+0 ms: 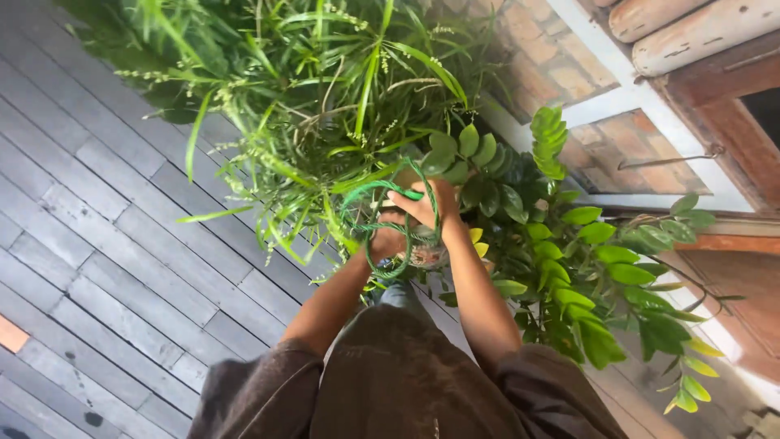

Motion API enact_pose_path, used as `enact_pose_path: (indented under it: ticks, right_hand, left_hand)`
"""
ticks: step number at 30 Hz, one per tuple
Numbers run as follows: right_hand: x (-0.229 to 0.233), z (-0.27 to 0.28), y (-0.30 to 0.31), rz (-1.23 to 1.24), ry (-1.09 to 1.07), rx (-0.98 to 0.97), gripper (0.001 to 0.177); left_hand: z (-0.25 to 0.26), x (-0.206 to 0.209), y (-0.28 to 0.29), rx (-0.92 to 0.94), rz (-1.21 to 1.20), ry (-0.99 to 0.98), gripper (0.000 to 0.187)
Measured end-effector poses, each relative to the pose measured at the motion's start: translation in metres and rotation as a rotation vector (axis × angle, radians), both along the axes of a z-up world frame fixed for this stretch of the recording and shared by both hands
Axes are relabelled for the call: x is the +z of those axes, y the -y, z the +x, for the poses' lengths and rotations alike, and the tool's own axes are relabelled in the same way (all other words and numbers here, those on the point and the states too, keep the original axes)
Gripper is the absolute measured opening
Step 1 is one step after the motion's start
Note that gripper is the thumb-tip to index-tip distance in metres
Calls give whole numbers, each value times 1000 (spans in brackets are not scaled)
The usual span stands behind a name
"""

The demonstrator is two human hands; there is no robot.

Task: The person is watering the plants using a bucket and rope.

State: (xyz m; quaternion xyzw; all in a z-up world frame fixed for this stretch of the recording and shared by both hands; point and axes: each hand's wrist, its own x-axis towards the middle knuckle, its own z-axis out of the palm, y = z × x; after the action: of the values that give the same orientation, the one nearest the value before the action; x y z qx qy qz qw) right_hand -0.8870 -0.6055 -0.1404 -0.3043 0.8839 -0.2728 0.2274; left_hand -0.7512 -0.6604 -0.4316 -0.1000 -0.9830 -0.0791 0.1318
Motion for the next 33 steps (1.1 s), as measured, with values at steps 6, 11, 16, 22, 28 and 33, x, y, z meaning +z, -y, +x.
enact_pose_path:
  ticks: [6, 11, 16, 22, 28, 33]
  right_hand:
    - [-5, -34, 20, -256, 151, 13, 53]
    - [-22, -47, 30, -14, 96, 40, 60]
    - [-27, -49, 33, -195, 66, 60, 56]
    - [-34, -56, 36, 8, 49, 52, 66]
    - [-28, -63, 45, 44, 70, 59, 67]
    - [-4, -72, 50, -48, 264, 19, 61]
  left_hand:
    - [-31, 89, 42, -76, 448, -191, 55]
    - [-32, 53, 45, 5, 478, 145, 52]
    - [-38, 71, 57, -17, 574, 73, 59]
    - [-38, 75, 61, 5, 541, 64, 59]
    - [-53, 91, 70, -67, 726, -146, 58]
    - [-64, 77, 66, -82, 1065, 18, 43]
